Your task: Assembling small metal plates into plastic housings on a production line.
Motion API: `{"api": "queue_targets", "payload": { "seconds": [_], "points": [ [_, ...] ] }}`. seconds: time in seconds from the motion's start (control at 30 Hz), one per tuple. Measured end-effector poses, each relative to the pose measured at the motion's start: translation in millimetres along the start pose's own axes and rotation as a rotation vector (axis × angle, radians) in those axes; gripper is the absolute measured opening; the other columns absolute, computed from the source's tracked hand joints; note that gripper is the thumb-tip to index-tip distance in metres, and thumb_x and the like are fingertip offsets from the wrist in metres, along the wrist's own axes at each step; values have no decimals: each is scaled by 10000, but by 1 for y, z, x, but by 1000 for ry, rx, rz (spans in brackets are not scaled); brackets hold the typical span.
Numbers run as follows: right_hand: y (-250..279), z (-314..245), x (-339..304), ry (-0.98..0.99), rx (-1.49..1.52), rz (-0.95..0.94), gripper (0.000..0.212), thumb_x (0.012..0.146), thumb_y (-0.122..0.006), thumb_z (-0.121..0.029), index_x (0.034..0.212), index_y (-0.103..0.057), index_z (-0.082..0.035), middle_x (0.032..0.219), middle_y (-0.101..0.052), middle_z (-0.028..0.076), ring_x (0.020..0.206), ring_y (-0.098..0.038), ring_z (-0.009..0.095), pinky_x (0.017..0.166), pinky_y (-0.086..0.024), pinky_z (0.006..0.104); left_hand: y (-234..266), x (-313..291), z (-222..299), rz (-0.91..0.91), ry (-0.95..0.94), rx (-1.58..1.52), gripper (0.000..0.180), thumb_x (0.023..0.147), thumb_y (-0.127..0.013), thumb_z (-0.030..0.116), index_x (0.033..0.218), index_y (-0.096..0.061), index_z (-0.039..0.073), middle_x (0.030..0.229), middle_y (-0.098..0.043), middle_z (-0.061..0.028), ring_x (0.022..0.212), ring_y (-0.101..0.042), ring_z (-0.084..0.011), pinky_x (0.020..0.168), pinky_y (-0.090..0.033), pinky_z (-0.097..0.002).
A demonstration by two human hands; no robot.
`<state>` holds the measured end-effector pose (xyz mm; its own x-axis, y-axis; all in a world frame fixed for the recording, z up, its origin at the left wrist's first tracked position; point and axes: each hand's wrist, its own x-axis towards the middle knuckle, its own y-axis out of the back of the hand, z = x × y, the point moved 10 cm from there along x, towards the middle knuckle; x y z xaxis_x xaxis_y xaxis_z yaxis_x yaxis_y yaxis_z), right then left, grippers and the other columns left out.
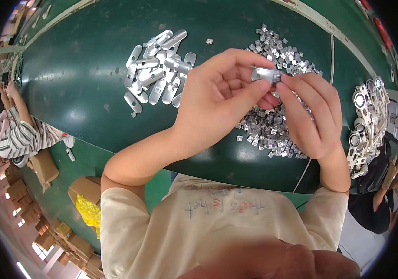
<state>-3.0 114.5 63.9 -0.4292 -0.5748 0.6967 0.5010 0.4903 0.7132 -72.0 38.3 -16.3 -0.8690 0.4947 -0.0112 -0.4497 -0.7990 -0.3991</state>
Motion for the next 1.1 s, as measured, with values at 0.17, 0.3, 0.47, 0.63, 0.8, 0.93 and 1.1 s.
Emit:
{"api": "queue_targets", "payload": {
  "seconds": [0.17,0.3,0.47,0.63,0.8,0.93,1.1],
  "points": [
    [4,34,-5,-266,428,43,385,686,-671,51,1020,-479,39,923,-606,185,810,-578,324,720,-480,366,6,4,-6,48,108,-8,247,843,-531,-19,1087,-520,-57,864,-626,-130,771,-643,-193,698,-536,-281],
    [-4,84,-32,-629,553,142,344,762,-642,-1,1064,-478,22,962,-615,136,841,-589,217,763,-465,304,10,15,-17,42,147,-48,233,842,-555,-14,1069,-520,-51,896,-632,-144,799,-639,-174,728,-532,-261],
    [-8,140,-49,-925,385,6,212,818,-603,-100,985,-530,8,908,-630,109,786,-608,174,710,-479,284,13,8,-6,49,63,15,253,814,-581,-53,1057,-512,-54,895,-624,-140,802,-635,-172,738,-532,-263],
    [-61,264,-74,-997,-89,-589,387,744,-658,-272,991,-556,8,942,-604,222,924,-571,361,805,-459,403,15,11,-12,14,63,-9,246,835,-550,-50,1074,-494,-61,926,-620,-154,807,-635,-180,735,-537,-271],
    [-82,445,-86,-1337,-338,-476,725,762,-597,-518,1358,-296,-236,1290,-366,233,1140,-422,420,900,-402,500,15,16,-15,-5,56,25,248,854,-532,-28,1091,-471,-65,957,-619,-160,816,-628,-182,743,-532,-286],
    [-116,494,-85,-1520,-427,-268,618,796,-559,-515,1338,-293,-384,1314,-361,146,1168,-399,361,952,-338,481,23,17,-23,23,98,46,252,861,-536,-5,1098,-462,-48,930,-618,-139,814,-631,-177,715,-528,-267],
    [-147,490,-112,-1195,194,-59,339,865,-492,-185,1199,-435,-171,974,-557,151,891,-545,260,777,-464,389,20,22,-15,31,130,86,265,849,-551,-19,1099,-467,-42,928,-624,-132,822,-632,-170,734,-514,-245]
  ]
}}
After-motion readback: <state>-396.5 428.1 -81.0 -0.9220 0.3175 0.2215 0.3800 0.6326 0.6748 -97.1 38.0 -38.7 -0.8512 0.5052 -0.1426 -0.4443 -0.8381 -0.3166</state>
